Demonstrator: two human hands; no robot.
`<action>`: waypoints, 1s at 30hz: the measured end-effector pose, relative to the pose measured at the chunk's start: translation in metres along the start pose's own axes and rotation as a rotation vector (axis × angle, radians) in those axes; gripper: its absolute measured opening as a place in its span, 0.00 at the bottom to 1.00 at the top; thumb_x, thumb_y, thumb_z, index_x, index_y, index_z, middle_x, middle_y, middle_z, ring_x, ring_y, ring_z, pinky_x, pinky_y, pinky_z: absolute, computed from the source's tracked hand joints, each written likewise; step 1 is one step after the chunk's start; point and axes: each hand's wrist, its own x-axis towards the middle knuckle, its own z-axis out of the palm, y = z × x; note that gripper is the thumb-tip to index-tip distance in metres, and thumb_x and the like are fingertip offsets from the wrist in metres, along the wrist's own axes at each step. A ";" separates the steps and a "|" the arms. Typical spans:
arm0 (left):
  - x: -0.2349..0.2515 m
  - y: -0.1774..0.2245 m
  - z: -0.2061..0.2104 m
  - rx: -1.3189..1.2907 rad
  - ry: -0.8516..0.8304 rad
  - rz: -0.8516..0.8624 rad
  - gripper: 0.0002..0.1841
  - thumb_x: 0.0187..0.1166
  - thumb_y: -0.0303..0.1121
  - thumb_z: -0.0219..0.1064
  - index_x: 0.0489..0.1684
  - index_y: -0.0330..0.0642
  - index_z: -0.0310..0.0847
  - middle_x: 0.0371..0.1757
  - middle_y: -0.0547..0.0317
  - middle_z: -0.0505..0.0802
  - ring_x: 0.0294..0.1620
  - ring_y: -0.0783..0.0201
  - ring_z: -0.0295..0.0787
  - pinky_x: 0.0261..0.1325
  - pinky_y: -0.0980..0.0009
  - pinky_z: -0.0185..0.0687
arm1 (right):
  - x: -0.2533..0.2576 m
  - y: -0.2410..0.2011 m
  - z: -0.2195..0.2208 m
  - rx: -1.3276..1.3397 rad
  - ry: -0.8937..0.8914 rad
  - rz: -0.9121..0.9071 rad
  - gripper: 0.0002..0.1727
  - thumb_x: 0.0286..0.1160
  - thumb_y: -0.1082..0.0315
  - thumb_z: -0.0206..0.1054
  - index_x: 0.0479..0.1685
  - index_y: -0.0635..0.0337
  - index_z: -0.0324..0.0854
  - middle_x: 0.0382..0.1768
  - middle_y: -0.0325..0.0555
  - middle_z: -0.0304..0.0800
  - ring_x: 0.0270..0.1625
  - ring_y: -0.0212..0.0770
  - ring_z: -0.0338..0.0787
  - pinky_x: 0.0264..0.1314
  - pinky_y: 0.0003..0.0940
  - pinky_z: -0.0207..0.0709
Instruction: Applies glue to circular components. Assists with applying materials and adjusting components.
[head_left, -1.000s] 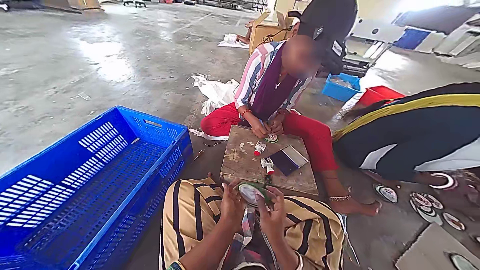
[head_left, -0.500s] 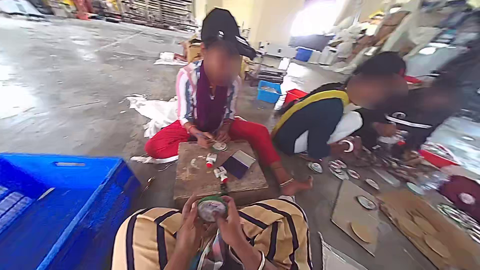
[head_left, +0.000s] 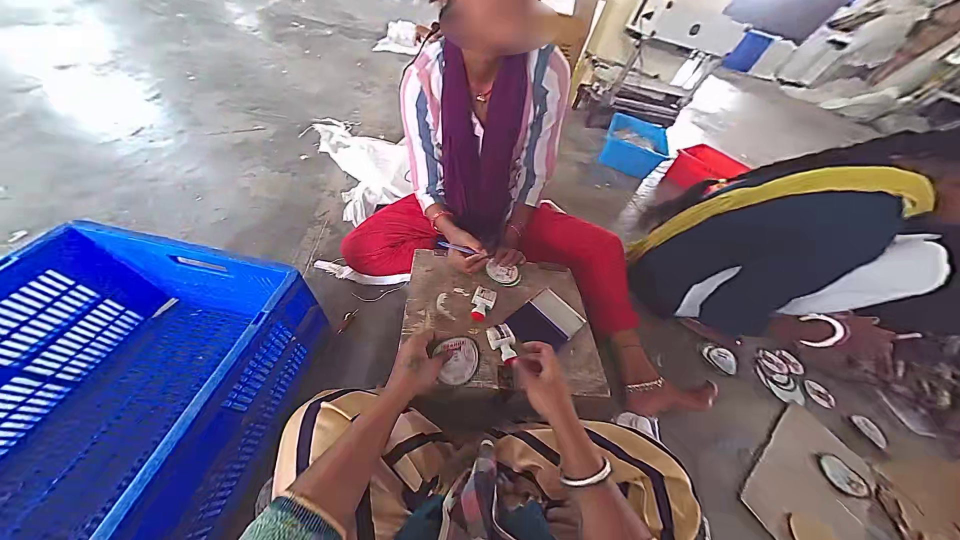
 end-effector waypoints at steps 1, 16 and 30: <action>0.013 -0.003 -0.004 0.012 0.013 -0.032 0.18 0.82 0.30 0.69 0.65 0.28 0.81 0.60 0.37 0.90 0.63 0.49 0.88 0.72 0.53 0.78 | 0.010 0.004 -0.002 -0.052 0.072 0.007 0.25 0.81 0.69 0.67 0.74 0.71 0.73 0.54 0.58 0.92 0.54 0.50 0.93 0.60 0.47 0.84; 0.034 -0.024 0.011 0.061 0.001 -0.104 0.23 0.84 0.31 0.64 0.77 0.36 0.73 0.61 0.38 0.91 0.60 0.45 0.91 0.68 0.50 0.81 | 0.126 -0.071 0.062 -0.803 -0.096 0.244 0.33 0.77 0.47 0.69 0.74 0.62 0.75 0.61 0.61 0.89 0.66 0.60 0.88 0.63 0.61 0.78; 0.027 -0.017 0.014 0.281 -0.103 0.208 0.30 0.81 0.26 0.67 0.86 0.40 0.68 0.75 0.41 0.85 0.80 0.39 0.76 0.83 0.48 0.66 | 0.099 -0.028 -0.072 -0.577 0.053 0.206 0.23 0.88 0.55 0.60 0.61 0.70 0.80 0.48 0.66 0.88 0.55 0.61 0.88 0.60 0.62 0.74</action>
